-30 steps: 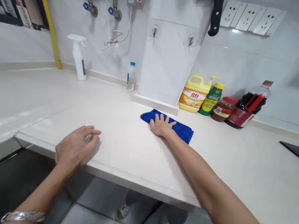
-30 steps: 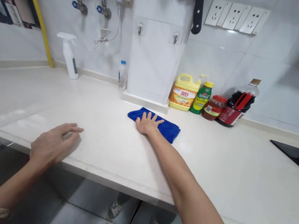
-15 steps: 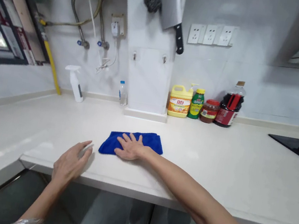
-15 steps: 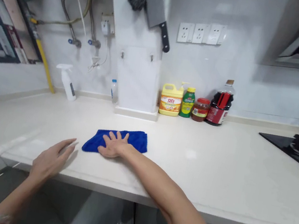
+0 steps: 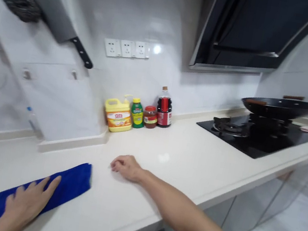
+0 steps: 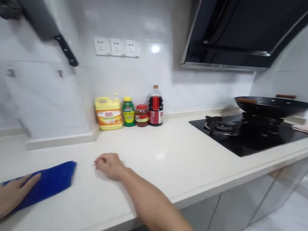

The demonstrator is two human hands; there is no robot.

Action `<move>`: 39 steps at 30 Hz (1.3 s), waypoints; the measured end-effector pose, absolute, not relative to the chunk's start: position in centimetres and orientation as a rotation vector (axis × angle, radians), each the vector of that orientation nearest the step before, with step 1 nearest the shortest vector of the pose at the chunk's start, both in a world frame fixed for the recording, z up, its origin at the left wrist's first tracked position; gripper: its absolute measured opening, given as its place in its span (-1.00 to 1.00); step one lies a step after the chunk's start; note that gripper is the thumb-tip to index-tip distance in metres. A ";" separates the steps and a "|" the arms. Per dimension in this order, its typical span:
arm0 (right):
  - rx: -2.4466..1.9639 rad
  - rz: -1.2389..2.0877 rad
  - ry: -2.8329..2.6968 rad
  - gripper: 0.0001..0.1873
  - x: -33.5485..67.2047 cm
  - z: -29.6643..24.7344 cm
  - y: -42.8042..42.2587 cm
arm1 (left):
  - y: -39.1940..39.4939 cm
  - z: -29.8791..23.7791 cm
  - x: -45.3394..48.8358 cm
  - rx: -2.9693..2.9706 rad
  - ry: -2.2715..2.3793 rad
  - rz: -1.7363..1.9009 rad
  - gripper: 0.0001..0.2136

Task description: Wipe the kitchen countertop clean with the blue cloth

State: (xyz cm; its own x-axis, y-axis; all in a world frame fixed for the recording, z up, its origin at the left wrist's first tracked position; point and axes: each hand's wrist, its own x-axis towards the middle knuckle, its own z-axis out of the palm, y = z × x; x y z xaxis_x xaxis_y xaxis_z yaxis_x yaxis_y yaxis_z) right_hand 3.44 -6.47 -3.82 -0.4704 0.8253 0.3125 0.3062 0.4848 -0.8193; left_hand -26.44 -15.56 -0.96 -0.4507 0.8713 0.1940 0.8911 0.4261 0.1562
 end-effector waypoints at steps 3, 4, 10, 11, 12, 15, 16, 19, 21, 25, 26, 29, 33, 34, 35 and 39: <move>-0.909 0.900 -2.078 -0.72 3.4 -3.3 -5.8 | -12.2 -2.9 -24.0 -1.249 -2.732 -0.085 -0.14; -0.910 0.862 -2.125 -0.73 3.4 -3.0 -5.7 | -11.8 -3.3 -23.3 -1.196 -2.714 -0.069 -0.10; -0.901 0.740 -2.213 -0.71 3.4 -2.2 -5.5 | -14.5 -1.5 -19.6 -1.448 -2.601 0.085 -0.09; -0.881 0.757 -2.204 -0.70 3.3 -2.5 -5.3 | -15.0 -1.2 -18.9 -1.509 -2.577 0.138 -0.11; -0.869 0.768 -2.197 -0.71 3.1 -2.7 -5.1 | -15.5 -1.0 -18.3 -1.572 -2.560 0.192 -0.13; -0.896 0.752 -2.182 -0.73 2.7 -3.6 -4.8 | -16.4 -1.3 -16.4 -1.814 -2.462 0.243 -0.12; -0.915 0.731 -2.177 -0.73 2.6 -3.8 -4.7 | -16.4 -1.5 -15.9 -1.869 -2.428 0.224 -0.11; -0.924 0.680 -2.161 -0.75 2.5 -4.3 -4.6 | -15.4 -1.8 -15.1 -1.947 -2.385 0.149 -0.07; -0.889 0.673 -2.149 -0.74 2.6 -4.5 -4.5 | -14.1 -1.7 -15.2 -1.974 -2.396 0.117 -0.05; -0.781 0.639 -2.102 -0.71 3.0 -4.5 -4.7 | -11.3 -1.5 -16.5 -1.992 -2.439 0.057 -0.03; -0.758 0.623 -2.085 -0.70 3.1 -4.4 -4.9 | -10.8 -1.4 -17.0 -1.998 -2.448 0.046 -0.03; -0.796 0.650 -2.054 -0.71 3.6 -4.2 -5.3 | -9.6 -1.3 -18.7 -2.017 -2.473 0.028 -0.01; -0.944 0.873 -2.062 -0.71 4.2 -4.2 -5.6 | -8.4 -1.2 -22.0 -2.015 -2.477 -0.022 -0.04; -0.958 0.921 -2.057 -0.70 4.3 -4.3 -5.6 | -8.1 -1.2 -22.9 -2.006 -2.480 -0.033 -0.04; -0.965 0.961 -2.048 -0.70 4.4 -4.3 -5.6 | -7.8 -1.3 -23.9 -1.993 -2.486 -0.041 -0.04; -0.980 1.048 -2.013 -0.66 4.6 -4.5 -5.6 | -6.3 -1.5 -28.1 -1.929 -2.524 -0.057 -0.04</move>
State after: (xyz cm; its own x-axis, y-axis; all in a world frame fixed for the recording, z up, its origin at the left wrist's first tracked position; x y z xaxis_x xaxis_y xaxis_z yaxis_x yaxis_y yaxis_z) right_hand 4.57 -5.57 -4.53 -0.5034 0.8392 0.2057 0.3129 0.3989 -0.8620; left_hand -28.14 -6.33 -1.47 -0.2624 0.9649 -0.0062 0.9637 0.2624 0.0500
